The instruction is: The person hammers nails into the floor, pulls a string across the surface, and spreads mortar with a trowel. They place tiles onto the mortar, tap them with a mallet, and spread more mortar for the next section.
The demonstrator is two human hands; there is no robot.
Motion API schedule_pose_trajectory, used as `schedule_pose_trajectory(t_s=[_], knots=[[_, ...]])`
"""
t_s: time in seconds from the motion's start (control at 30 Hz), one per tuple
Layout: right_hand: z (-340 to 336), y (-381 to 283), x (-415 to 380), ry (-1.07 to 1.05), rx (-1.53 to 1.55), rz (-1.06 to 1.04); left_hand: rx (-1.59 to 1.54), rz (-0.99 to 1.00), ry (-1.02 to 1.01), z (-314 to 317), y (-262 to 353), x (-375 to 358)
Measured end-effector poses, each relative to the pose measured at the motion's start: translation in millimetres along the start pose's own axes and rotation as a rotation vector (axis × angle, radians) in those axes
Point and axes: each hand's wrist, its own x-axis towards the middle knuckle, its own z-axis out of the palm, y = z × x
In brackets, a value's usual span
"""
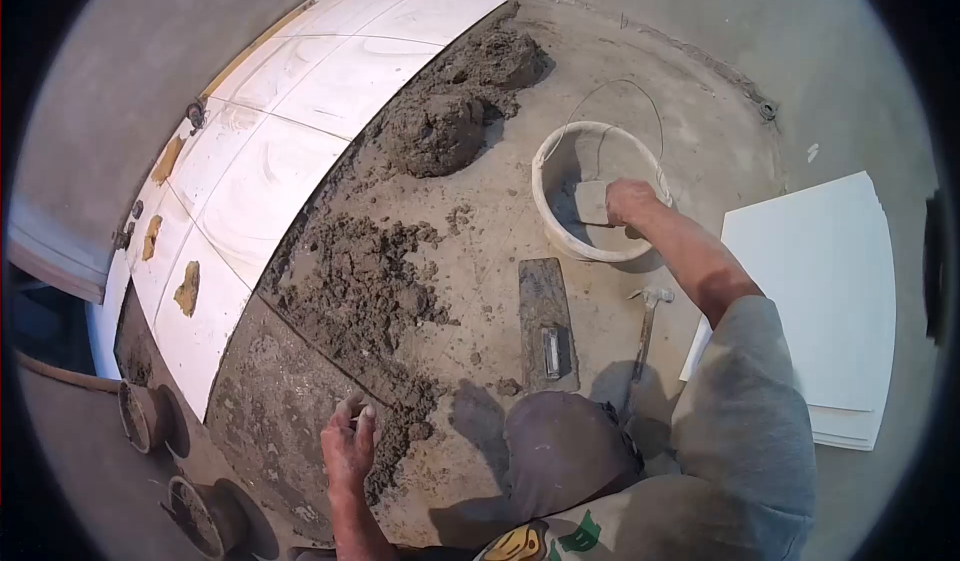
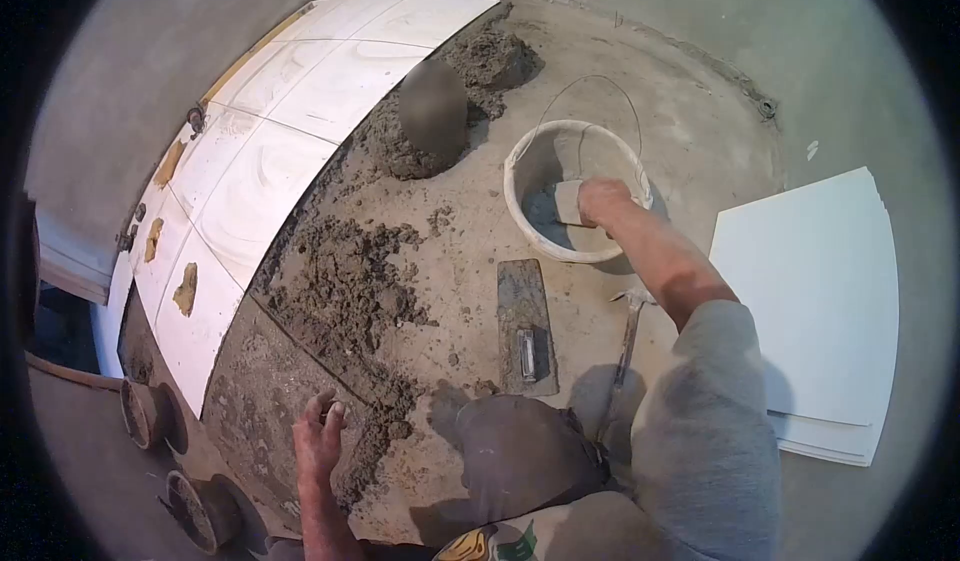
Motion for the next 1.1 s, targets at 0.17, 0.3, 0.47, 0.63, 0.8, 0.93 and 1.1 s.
schedule_pose_trajectory(t_s=[0.17,0.3,0.47,0.63,0.8,0.93,1.1], knots=[[-4.1,-5.3,-24.7,-0.111,0.11,0.032,0.016,0.019,0.017,5.9,-11.8,8.7],[-7.9,1.0,-31.9,-0.063,0.295,0.07,0.006,0.089,-0.02,6.6,-13.1,11.1],[17.7,21.1,-25.8,0.075,0.417,0.04,0.015,0.133,-0.017,3.4,-17.9,14.4],[21.9,28.4,-52.8,-0.06,1.044,0.176,0.045,0.083,-0.031,-6.6,-20.1,18.0],[42.4,36.3,-100.2,-0.017,1.284,0.238,-0.012,0.095,-0.011,-10.0,-18.9,25.3],[49.5,18.4,-130.9,0.043,1.333,0.309,0.013,0.103,-0.048,-8.0,-18.0,32.7],[51.2,9.1,-122.0,0.081,1.353,0.316,0.013,0.154,-0.088,-13.8,-31.4,38.0]])
